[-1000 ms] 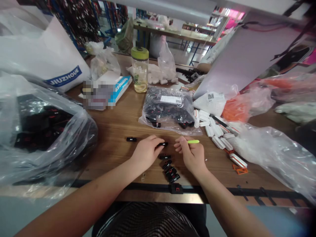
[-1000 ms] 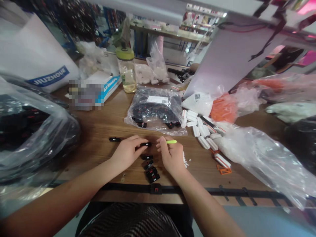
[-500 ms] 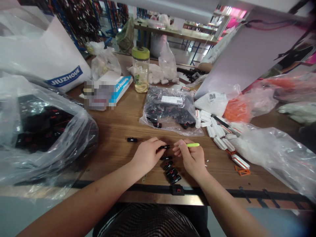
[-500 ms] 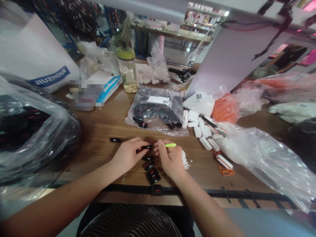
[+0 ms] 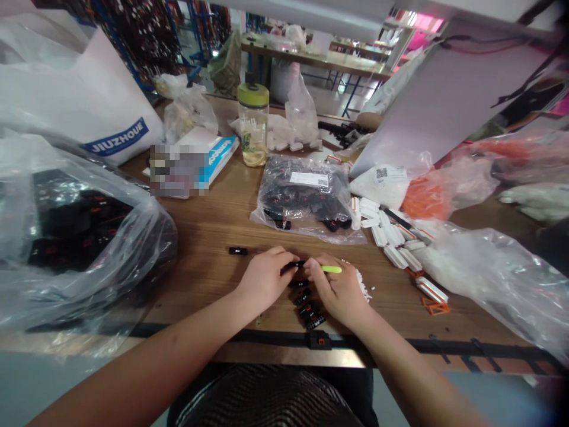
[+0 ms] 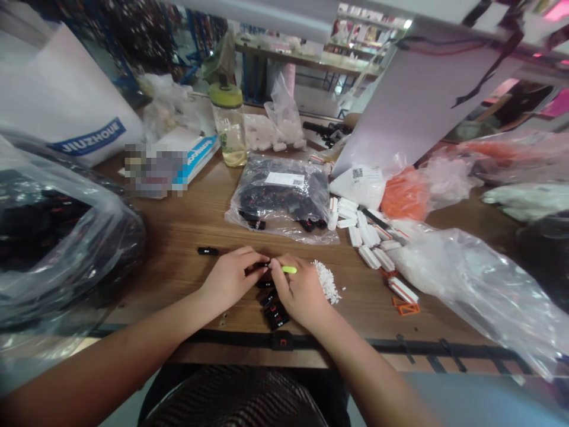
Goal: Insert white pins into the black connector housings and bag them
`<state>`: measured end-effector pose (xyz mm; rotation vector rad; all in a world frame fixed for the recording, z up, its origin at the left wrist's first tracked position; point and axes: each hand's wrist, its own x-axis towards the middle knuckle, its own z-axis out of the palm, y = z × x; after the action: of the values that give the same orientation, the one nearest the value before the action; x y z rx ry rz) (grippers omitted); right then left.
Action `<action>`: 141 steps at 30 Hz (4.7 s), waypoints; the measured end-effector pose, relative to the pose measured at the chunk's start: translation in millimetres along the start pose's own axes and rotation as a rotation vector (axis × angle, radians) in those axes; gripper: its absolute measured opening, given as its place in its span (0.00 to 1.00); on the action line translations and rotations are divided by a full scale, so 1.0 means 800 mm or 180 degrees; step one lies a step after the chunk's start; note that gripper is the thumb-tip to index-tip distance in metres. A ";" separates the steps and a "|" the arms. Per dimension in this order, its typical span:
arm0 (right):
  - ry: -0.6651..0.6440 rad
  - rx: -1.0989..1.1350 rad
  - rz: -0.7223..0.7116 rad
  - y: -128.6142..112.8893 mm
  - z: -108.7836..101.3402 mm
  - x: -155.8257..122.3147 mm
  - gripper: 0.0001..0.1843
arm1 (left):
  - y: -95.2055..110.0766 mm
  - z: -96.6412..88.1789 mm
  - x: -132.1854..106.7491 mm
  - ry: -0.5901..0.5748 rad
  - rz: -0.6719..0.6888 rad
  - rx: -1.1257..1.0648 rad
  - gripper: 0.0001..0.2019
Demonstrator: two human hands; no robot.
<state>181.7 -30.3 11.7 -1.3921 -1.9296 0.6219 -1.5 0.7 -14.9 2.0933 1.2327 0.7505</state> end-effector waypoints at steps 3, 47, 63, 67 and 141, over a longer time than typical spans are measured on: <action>0.0294 0.0322 0.0211 0.005 0.003 -0.004 0.18 | 0.001 0.000 0.000 -0.0008 0.0005 -0.0070 0.10; 0.1802 0.0855 0.0436 0.030 -0.022 -0.012 0.16 | 0.051 -0.011 -0.037 -0.0534 0.0473 0.0055 0.35; 0.0701 0.1602 0.0872 0.012 0.002 -0.017 0.20 | 0.009 0.000 -0.033 0.0051 0.0546 -0.0247 0.09; 0.0612 0.1587 0.0955 0.014 0.003 -0.017 0.21 | 0.004 0.001 -0.032 0.0079 0.0564 -0.0276 0.09; 0.1647 0.0719 0.0486 0.036 -0.027 -0.019 0.21 | -0.041 -0.262 -0.053 0.2206 0.0144 0.2386 0.15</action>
<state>218.9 -35.4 1.6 -1.3962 -1.3159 0.4725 -188.0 18.1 93.8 2.5323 2.0948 1.2404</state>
